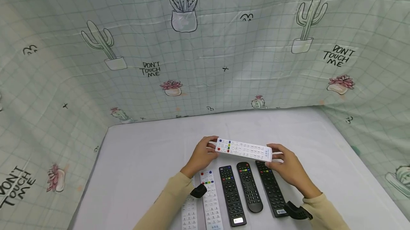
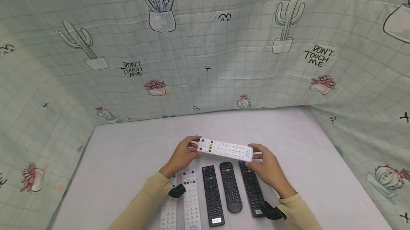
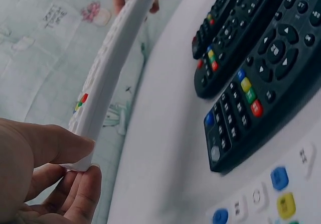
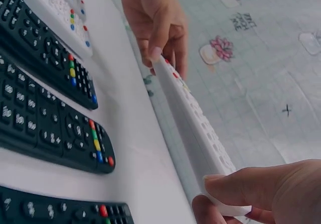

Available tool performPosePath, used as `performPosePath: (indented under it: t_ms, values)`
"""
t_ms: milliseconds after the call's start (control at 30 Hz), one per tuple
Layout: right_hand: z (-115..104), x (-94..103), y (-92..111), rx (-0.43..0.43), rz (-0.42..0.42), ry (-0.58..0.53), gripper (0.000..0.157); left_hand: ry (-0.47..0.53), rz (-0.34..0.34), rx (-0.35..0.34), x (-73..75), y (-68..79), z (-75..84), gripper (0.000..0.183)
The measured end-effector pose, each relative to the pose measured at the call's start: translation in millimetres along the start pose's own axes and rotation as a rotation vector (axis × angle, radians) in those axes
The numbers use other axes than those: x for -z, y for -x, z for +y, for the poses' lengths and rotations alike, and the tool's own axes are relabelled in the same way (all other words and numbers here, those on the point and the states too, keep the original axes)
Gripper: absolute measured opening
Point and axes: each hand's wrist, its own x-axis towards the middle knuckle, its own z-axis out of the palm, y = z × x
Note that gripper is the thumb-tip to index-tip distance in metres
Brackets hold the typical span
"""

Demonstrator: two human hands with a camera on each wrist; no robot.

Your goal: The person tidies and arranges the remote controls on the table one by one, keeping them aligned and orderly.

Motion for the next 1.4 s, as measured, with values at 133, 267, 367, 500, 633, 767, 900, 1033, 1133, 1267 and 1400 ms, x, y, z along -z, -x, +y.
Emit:
performPosePath:
  t_ms: [133, 267, 367, 500, 633, 767, 900, 1033, 1133, 1267, 1400]
  values:
    - [5, 7.9, 9, -0.021, 0.01, 0.008, 0.062, -0.005, -0.033, -0.003, -8.6, -2.6, 5.6, 0.057]
    - [11, 14.8, 19, -0.045, 0.027, 0.021, 0.062, -0.002, -0.059, -0.011, -18.3, -5.3, 11.6, 0.057]
    - [17, 18.8, 25, -0.063, 0.042, 0.029, 0.062, -0.001, -0.079, -0.03, -25.4, -8.0, 15.1, 0.057]
    - [23, 23.4, 35, -0.083, 0.066, 0.025, 0.063, -0.011, -0.109, -0.049, -35.8, -13.5, 17.9, 0.057]
    - [29, 27.4, 43, -0.099, 0.087, 0.026, 0.064, -0.02, -0.13, -0.066, -46.0, -19.3, 19.9, 0.057]
    - [34, 31.1, 52, -0.123, 0.105, 0.031, 0.065, -0.032, -0.156, -0.068, -55.9, -22.8, 23.0, 0.057]
    - [40, 34.8, 60, -0.148, 0.113, 0.022, 0.064, -0.038, -0.182, -0.051, -66.5, -25.8, 26.1, 0.058]
    - [45, 37.2, 66, -0.184, 0.106, 0.006, 0.065, -0.045, -0.204, -0.06, -75.8, -31.1, 27.5, 0.059]
    - [48, 38.8, 70, -0.219, 0.093, -0.01, 0.065, -0.065, -0.22, -0.069, -82.9, -36.5, 27.0, 0.059]
    - [53, 40.1, 74, -0.249, 0.06, -0.034, 0.068, -0.089, -0.241, -0.089, -90.8, -43.4, 25.7, 0.058]
    - [56, 40.3, 78, -0.264, 0.035, -0.04, 0.071, -0.102, -0.275, -0.101, -97.2, -48.8, 26.3, 0.058]
